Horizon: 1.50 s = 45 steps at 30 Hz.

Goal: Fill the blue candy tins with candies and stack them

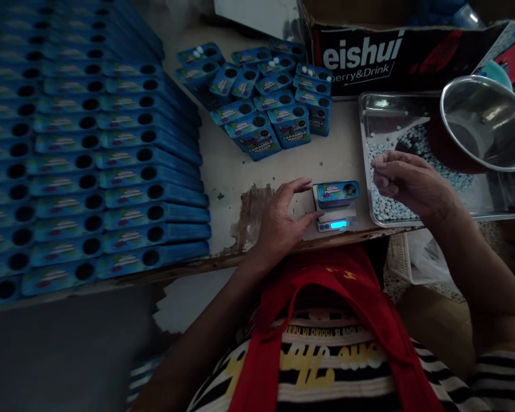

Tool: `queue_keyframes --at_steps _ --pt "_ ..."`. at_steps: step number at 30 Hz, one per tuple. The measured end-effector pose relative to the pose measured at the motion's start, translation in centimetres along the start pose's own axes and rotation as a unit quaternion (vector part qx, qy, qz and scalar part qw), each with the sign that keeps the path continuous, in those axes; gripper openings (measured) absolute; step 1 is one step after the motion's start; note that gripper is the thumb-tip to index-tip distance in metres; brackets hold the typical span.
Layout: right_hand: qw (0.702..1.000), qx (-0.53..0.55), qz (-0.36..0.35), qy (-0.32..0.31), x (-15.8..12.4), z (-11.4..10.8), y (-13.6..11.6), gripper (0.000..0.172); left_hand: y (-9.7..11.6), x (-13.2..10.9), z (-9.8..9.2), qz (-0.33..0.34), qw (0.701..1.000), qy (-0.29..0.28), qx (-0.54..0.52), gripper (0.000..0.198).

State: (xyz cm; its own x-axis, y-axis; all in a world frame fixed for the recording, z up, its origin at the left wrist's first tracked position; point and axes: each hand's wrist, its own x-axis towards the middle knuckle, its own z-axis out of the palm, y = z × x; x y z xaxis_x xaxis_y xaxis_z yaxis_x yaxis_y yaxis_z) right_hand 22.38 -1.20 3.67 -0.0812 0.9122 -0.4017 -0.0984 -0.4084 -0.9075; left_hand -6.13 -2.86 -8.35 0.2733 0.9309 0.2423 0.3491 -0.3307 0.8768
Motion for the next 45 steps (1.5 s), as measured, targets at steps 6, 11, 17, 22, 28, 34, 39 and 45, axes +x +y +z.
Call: queue_keyframes --at_steps 6,11,17,22,28,34,39,45 --pt "0.994 -0.074 -0.069 0.042 -0.3 -2.2 -0.4 0.017 -1.0 0.3 1.1 -0.024 0.999 0.018 -0.036 0.064" --pt "0.929 -0.304 -0.169 0.125 -0.6 -4.3 1.3 0.015 -1.4 1.1 3.1 -0.041 0.998 0.007 -0.05 0.064" --pt "0.98 -0.108 -0.11 0.124 -0.5 -3.2 6.0 0.031 0.0 2.9 3.9 0.036 0.999 -0.031 -0.015 0.029" --pt "0.984 0.165 0.029 0.065 0.6 -1.0 8.1 0.038 2.9 6.0 4.0 0.221 0.966 -0.081 0.109 0.024" --pt "0.954 0.289 0.042 0.067 1.1 0.8 7.8 0.024 3.0 7.6 3.7 0.21 0.962 -0.065 0.165 0.032" --pt "0.938 0.329 0.084 0.069 1.0 0.3 7.4 0.013 2.0 5.5 2.9 0.094 0.994 -0.005 0.055 0.024" --pt "0.948 0.293 0.107 0.057 0.8 -0.3 6.3 0.018 0.4 3.7 4.6 -0.053 0.985 0.067 -0.15 0.052" --pt "0.972 0.202 0.102 0.067 0.5 -1.1 6.1 0.016 -0.4 1.1 6.3 -0.126 0.953 0.054 -0.27 0.058"
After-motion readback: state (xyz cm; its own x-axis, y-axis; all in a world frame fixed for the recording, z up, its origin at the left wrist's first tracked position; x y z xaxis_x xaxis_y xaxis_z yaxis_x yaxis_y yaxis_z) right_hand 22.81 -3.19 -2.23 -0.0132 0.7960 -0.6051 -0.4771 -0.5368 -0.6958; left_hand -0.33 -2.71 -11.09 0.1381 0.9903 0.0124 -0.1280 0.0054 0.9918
